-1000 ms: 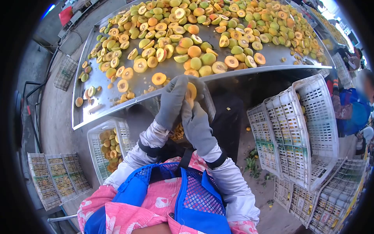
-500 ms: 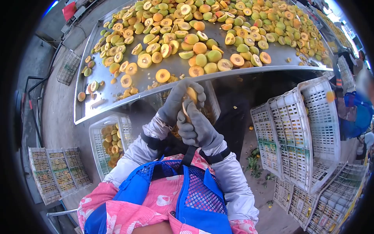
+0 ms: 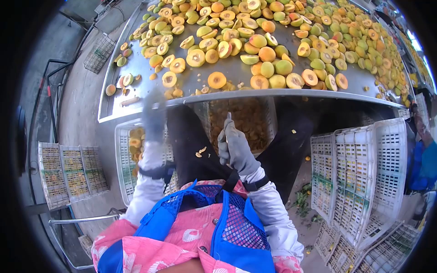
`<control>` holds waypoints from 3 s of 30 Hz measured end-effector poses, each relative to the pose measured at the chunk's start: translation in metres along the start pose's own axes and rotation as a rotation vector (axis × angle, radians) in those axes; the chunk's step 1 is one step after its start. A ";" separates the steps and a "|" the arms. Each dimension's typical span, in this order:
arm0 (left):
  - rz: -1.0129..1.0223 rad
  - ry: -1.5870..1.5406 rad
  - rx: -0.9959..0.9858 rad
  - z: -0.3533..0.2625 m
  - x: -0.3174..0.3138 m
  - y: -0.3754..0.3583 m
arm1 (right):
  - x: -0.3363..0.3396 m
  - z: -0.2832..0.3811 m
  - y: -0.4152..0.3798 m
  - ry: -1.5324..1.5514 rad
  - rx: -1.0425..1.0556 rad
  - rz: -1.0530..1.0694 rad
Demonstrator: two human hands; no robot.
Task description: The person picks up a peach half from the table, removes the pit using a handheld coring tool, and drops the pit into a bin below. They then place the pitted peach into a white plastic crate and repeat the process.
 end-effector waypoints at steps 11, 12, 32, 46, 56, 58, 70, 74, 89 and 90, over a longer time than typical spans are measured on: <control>0.618 0.171 0.019 -0.058 -0.166 -0.002 | 0.050 0.016 -0.008 0.021 0.151 -0.301; 0.573 -0.010 0.189 -0.047 -0.161 -0.005 | 0.035 0.027 -0.007 -0.058 0.202 -0.263; 0.726 -1.268 0.481 -0.149 -0.085 -0.090 | -0.019 0.062 -0.038 -0.712 0.916 -0.454; 1.090 -1.207 0.712 -0.144 -0.107 -0.124 | -0.027 0.019 -0.049 0.478 -0.266 0.664; 0.213 0.528 -0.112 0.064 0.061 -0.023 | 0.022 -0.011 0.002 0.002 -0.171 0.047; 0.114 0.635 -0.150 0.057 0.079 -0.009 | 0.013 -0.009 0.007 -0.004 -0.195 0.065; 0.362 0.442 -0.237 -0.019 -0.193 0.095 | 0.063 0.007 -0.003 -0.174 0.082 -0.267; 0.477 0.217 -0.012 0.008 -0.201 0.080 | 0.031 0.028 0.016 -0.254 0.137 -0.244; 0.836 -0.895 0.446 -0.060 -0.159 -0.041 | 0.015 0.050 0.024 -0.248 0.327 -0.328; 0.851 -1.002 0.603 -0.056 -0.164 -0.047 | 0.016 0.046 0.022 -0.249 0.322 -0.327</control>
Point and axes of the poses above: each hand's wrist, its own y-axis towards the middle knuckle, its own x-axis out of the back of the hand, z = x × y, the point moved 7 cm from there along y, towards the middle knuckle, and after that the axes turned 9 degrees about -z, right-handed, at the moved point
